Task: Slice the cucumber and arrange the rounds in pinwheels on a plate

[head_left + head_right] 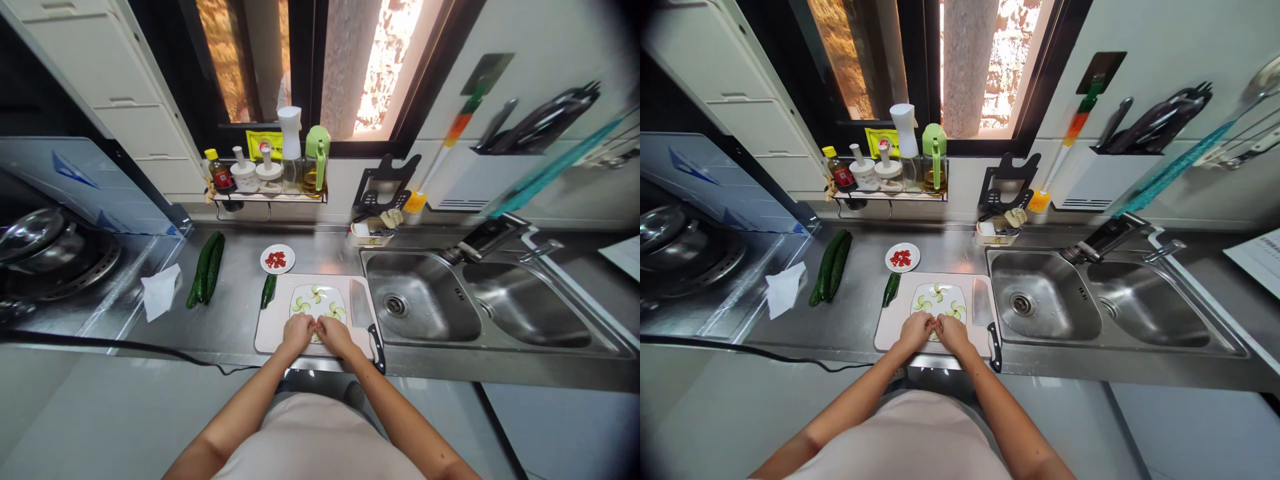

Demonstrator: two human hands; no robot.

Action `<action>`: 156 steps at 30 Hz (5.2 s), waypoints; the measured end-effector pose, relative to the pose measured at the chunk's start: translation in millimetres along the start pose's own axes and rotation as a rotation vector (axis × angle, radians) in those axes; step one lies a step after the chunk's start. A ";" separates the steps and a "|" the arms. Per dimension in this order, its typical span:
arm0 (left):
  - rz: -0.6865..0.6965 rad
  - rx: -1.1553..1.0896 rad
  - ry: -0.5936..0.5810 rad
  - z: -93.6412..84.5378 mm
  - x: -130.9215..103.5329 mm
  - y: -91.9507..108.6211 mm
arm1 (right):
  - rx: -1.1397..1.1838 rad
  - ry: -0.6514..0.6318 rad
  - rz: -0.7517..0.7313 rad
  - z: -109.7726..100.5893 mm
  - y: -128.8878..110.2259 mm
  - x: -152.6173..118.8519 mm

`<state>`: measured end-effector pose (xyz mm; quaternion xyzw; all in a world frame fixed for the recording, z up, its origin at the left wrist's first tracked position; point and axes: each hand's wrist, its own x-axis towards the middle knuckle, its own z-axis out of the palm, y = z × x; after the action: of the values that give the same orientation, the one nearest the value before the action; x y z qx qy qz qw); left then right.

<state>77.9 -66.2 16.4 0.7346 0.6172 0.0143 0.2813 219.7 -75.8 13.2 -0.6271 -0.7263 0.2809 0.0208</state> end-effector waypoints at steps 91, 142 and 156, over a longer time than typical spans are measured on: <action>-0.224 0.061 0.316 -105.1 163.8 -123.1 | 0.394 0.223 -0.043 -27.9 11.8 -10.0; 0.335 -0.777 0.627 -113.8 31.9 -5.7 | 1.122 0.158 -0.056 -112.0 -70.5 45.3; 0.547 -0.599 0.720 -110.6 13.3 -4.0 | 1.533 -0.314 0.057 -115.8 -69.7 34.9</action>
<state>36.7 -9.9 103.3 0.7049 0.4296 0.5132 0.2351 194.0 -3.3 129.7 -0.4090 -0.3079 0.7898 0.3380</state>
